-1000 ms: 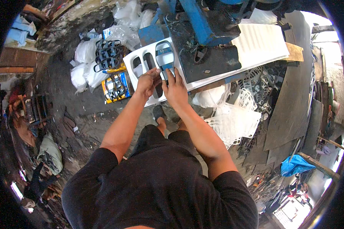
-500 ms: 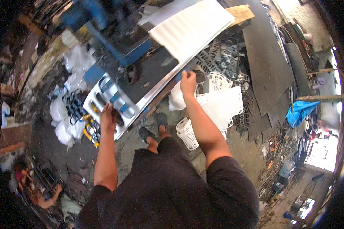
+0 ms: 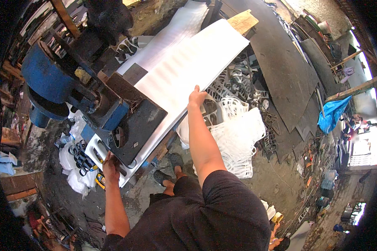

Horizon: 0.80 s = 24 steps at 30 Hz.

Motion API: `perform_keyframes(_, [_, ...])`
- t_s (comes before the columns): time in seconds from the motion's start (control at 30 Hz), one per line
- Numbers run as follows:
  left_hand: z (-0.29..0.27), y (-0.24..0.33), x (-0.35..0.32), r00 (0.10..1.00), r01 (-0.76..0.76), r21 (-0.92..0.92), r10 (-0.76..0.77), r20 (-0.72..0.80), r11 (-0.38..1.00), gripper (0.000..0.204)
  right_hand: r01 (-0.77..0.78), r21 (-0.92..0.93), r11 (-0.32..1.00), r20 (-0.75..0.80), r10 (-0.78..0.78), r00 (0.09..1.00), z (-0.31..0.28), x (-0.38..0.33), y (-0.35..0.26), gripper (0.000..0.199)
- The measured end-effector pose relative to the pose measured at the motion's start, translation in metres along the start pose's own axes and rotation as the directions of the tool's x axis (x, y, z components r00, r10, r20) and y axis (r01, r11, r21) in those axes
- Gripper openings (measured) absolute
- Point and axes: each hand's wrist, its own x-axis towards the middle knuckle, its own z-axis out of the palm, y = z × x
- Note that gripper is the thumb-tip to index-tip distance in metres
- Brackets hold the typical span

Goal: The person places white plastic sheets under a press, then positions blue slipper soles on the sheet and operates the press to cut them. The person repeats this process multiple times, stacking the cut slipper soles and occasionally handling the plastic sheets.

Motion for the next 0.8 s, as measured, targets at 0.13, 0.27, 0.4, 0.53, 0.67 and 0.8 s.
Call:
perform_keyframes(0.13, [-0.034, -0.027, 0.037, 0.981, -0.031, 0.005, 0.029, 0.19, 1.0, 0.038, -0.013, -0.066, 0.998, 0.016, 0.014, 1.0, 0.013, 0.006, -0.016, 0.06])
perform_keyframes(0.27, [-0.001, -0.012, 0.018, 0.99, 0.007, 0.022, -0.01, 0.143, 1.0, 0.035, 0.059, -0.046, 0.997, 0.145, -0.052, 0.988, 0.019, 0.072, 0.009, 0.067])
perform_keyframes(0.4, [-0.006, -0.011, 0.028, 0.906, -0.418, 0.574, 0.277, 0.32, 0.704, 0.033, -0.04, -0.055, 0.998, 0.191, 0.049, 0.98, -0.033, -0.003, 0.001, 0.063])
perform_keyframes(0.53, [0.0, 0.053, 0.053, 0.702, -0.502, 0.811, 0.689, 0.179, 0.301, 0.028, -0.273, -0.136, 0.952, 0.572, 0.301, 0.763, -0.1, -0.192, 0.012, 0.024])
perform_keyframes(0.67, [-0.004, 0.076, 0.123, 0.699, -0.529, 0.844, 0.516, 0.495, -0.094, 0.022, -0.52, -0.296, 0.802, 0.749, 0.532, 0.394, -0.125, -0.303, 0.035, 0.017])
perform_keyframes(0.8, [-0.007, 0.067, 0.161, 0.529, -0.665, 0.677, 0.439, 0.726, -0.317, 0.015, -0.489, -0.275, 0.828, 0.778, 0.491, 0.392, -0.102, -0.325, 0.048, 0.015])
